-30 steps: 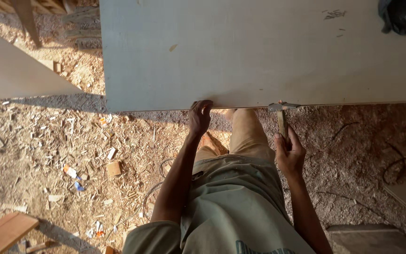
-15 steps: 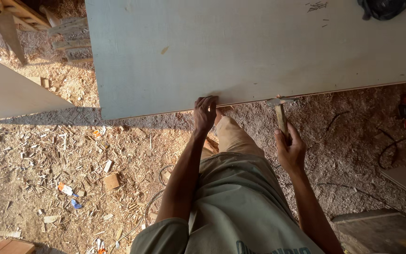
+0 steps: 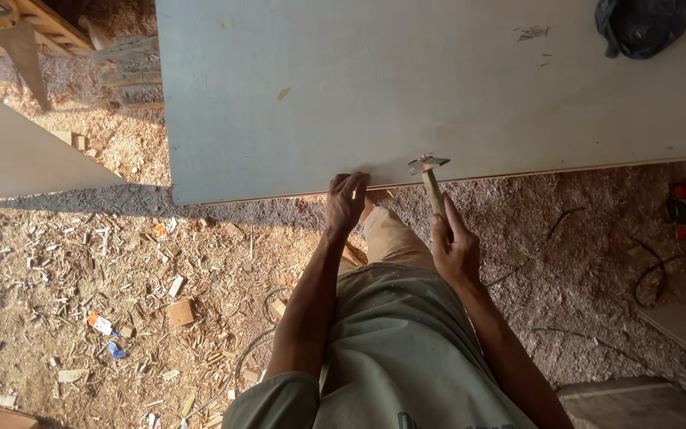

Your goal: The person hammers nails into a large sheet of plywood using a hammer. They repeatedly pick up nails from the surface and drive them into the board along its edges.

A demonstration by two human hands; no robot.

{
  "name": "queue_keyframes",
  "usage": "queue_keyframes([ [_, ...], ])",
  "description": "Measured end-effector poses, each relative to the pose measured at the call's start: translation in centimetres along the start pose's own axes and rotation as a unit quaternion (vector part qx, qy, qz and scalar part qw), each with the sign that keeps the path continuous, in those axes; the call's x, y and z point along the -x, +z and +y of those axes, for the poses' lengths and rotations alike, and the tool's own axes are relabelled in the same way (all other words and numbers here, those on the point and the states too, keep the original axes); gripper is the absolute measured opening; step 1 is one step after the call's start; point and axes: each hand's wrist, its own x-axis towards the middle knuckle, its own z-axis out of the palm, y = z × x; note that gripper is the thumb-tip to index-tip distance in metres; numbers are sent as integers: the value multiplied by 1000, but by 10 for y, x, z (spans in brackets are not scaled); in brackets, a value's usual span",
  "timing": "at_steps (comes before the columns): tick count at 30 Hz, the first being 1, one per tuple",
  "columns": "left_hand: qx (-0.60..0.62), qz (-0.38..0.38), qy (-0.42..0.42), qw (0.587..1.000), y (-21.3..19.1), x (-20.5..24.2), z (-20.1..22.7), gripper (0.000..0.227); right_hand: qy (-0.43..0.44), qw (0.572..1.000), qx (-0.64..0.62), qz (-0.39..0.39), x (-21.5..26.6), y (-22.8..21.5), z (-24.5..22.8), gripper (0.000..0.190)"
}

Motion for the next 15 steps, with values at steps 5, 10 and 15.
queue_keyframes([
  [5, 16, -6, -16, 1000, -2, 3, 3, 31, -39, 994, 79, -57, -9, 26, 2, 50],
  [10, -1, -27, -38, 999, -5, -3, 5, 39, -97, 987, 114, -56, -20, 43, -2, 50],
  [15, 6, -31, -40, 999, 0, 2, -4, 40, -72, 967, 199, -143, -24, 50, -6, 55],
])
